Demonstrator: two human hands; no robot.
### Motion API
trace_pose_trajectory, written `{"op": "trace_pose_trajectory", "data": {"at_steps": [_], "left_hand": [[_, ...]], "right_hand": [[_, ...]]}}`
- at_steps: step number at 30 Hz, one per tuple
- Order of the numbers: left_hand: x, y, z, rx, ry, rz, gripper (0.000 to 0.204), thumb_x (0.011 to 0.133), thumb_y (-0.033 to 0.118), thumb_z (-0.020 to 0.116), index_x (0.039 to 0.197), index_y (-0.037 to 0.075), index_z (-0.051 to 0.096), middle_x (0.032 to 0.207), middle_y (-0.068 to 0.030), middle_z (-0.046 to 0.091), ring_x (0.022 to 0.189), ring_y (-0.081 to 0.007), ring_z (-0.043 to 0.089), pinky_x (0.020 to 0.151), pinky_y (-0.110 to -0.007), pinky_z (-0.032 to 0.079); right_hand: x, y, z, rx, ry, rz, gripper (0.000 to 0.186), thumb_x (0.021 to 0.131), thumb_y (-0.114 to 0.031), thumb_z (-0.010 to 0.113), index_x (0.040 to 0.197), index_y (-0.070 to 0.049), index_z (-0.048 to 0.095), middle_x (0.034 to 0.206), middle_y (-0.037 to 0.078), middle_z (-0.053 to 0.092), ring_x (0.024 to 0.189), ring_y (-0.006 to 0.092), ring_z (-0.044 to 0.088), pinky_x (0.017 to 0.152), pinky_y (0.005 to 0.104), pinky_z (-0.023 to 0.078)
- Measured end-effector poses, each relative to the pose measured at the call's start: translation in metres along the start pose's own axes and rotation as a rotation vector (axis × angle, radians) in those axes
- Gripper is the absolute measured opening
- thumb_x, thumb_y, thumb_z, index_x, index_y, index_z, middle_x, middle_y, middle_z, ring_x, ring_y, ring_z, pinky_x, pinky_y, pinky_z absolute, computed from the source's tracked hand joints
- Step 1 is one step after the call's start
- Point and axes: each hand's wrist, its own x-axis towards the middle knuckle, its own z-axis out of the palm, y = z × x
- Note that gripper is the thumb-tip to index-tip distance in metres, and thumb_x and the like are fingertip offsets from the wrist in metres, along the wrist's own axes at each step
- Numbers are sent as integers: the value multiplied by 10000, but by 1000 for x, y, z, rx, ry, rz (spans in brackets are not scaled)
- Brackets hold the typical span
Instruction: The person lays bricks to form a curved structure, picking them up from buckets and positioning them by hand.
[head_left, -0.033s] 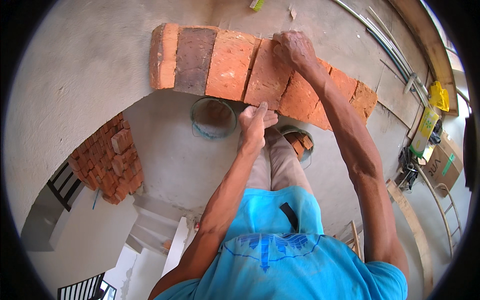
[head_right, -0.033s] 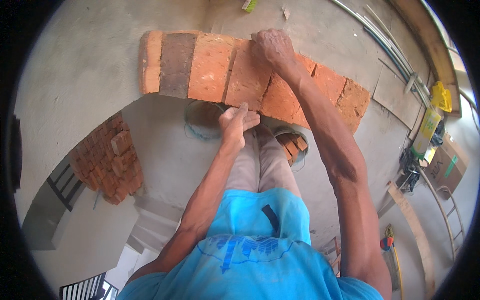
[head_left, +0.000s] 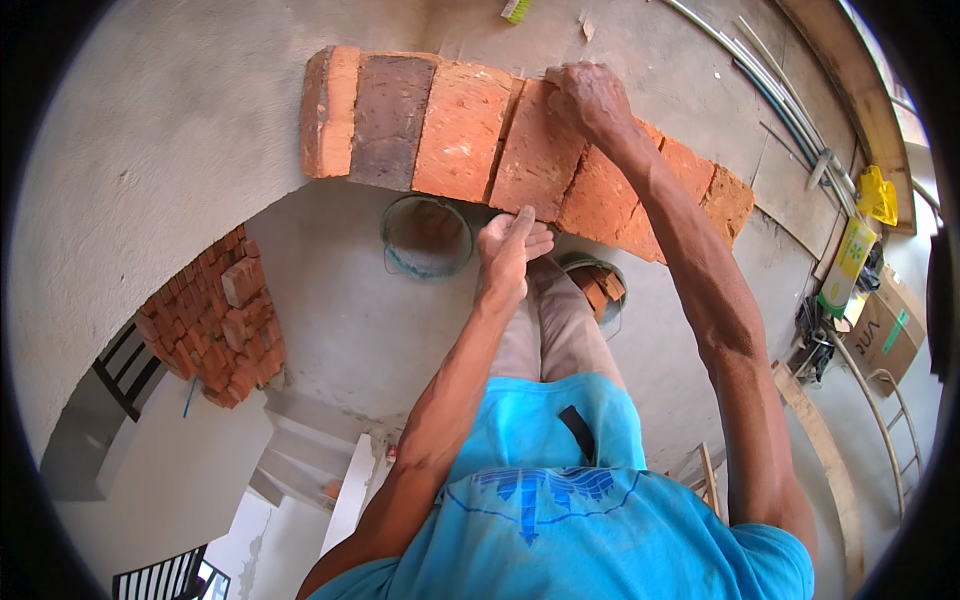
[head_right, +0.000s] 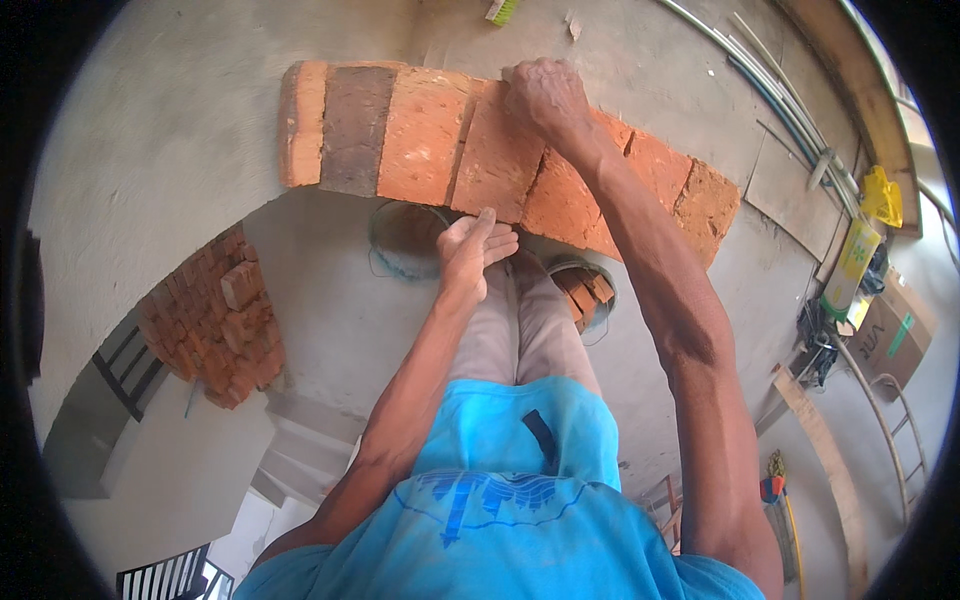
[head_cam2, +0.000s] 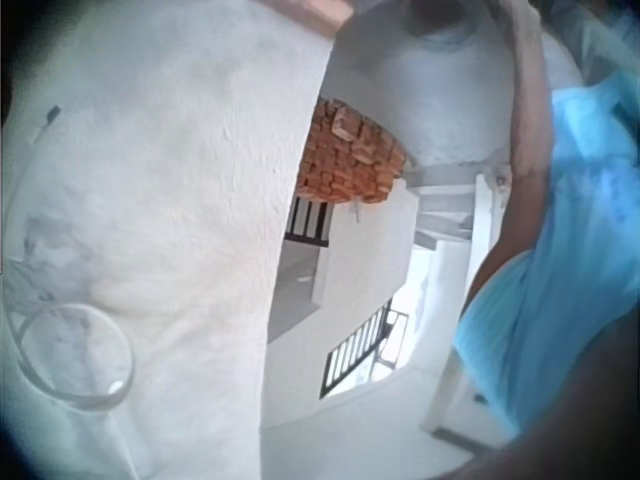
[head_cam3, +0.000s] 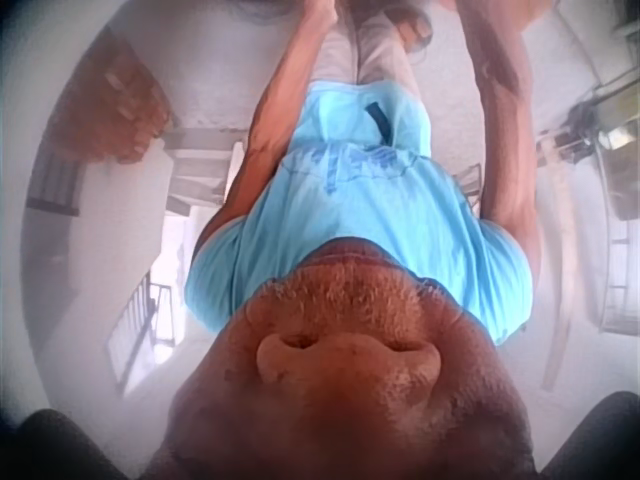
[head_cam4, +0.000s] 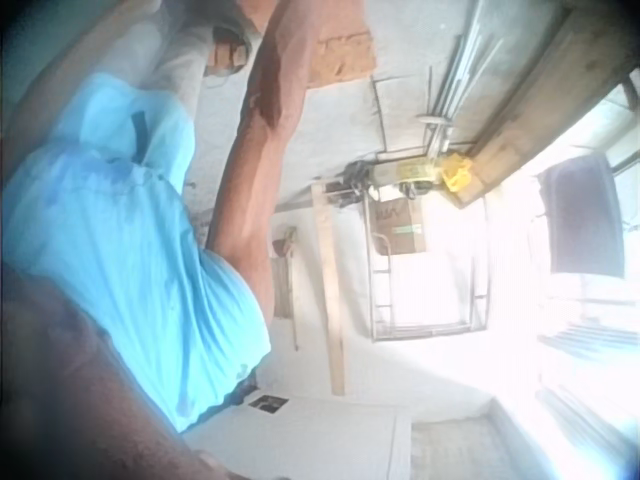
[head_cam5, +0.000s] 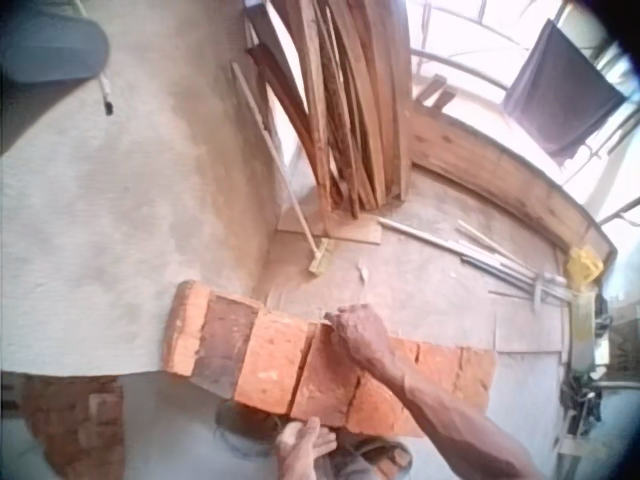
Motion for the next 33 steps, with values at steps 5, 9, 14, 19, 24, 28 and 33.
{"op": "trace_pose_trajectory", "data": {"at_steps": [5, 9, 14, 19, 24, 28, 33], "left_hand": [[-2, 24, -31, -51, 224, 273, 513, 1043, 296, 620, 1372, -49, 429, 1246, -219, 538, 1109, -341, 637, 886, -451, 601], [23, 55, -37, -26, 244, 282, 434, 1018, 272, 656, 1186, -115, 556, 1091, -184, 624, 938, -255, 657, 757, -398, 630], [31, 59, -28, -34, 314, 294, 275, 983, 175, 687, 947, -85, 604, 895, -148, 650, 667, -172, 641, 611, -333, 647], [28, 58, -35, -2, 292, 248, 250, 994, 139, 676, 960, -96, 597, 877, -166, 674, 708, -252, 705, 685, -373, 655], [21, 59, -51, -107, 178, 109, 393, 1008, 198, 662, 1189, -136, 558, 1055, -231, 650, 899, -318, 714, 794, -426, 645], [26, 79, -76, -150, 360, 306, 582, 1025, 249, 630, 1440, -84, 392, 1325, -273, 519, 1153, -356, 618, 894, -482, 608], [58, 117, -94, 21, 479, 418, 498, 992, 225, 677, 1318, -124, 537, 1111, -182, 660, 911, -232, 656, 759, -371, 596]], "right_hand": [[28, -33, 8, 115, 269, -151, 325, 862, -184, 680, 1156, -46, 676, 962, 172, 686, 983, 372, 672, 831, 485, 544], [58, -53, 23, 100, 204, -201, 149, 875, -106, 615, 991, -29, 668, 949, 162, 680, 948, 358, 671, 846, 469, 504], [62, -41, 42, 144, 296, -212, 134, 863, -85, 597, 944, -26, 686, 939, 205, 692, 934, 380, 677, 813, 495, 524], [53, -51, 21, 105, 159, -153, 123, 843, -109, 623, 910, -42, 702, 901, 207, 699, 921, 384, 684, 752, 520, 518], [67, -52, 11, -6, 1, -188, 152, 843, -129, 637, 958, -59, 707, 930, 171, 706, 931, 360, 688, 767, 497, 512], [82, -76, 17, 36, 201, -268, 179, 854, -141, 640, 1004, -68, 704, 971, 135, 712, 975, 348, 678, 824, 471, 511], [116, -113, 28, 35, 246, -333, 171, 852, -155, 636, 973, -65, 717, 973, 127, 712, 1002, 352, 666, 843, 478, 514]]}}
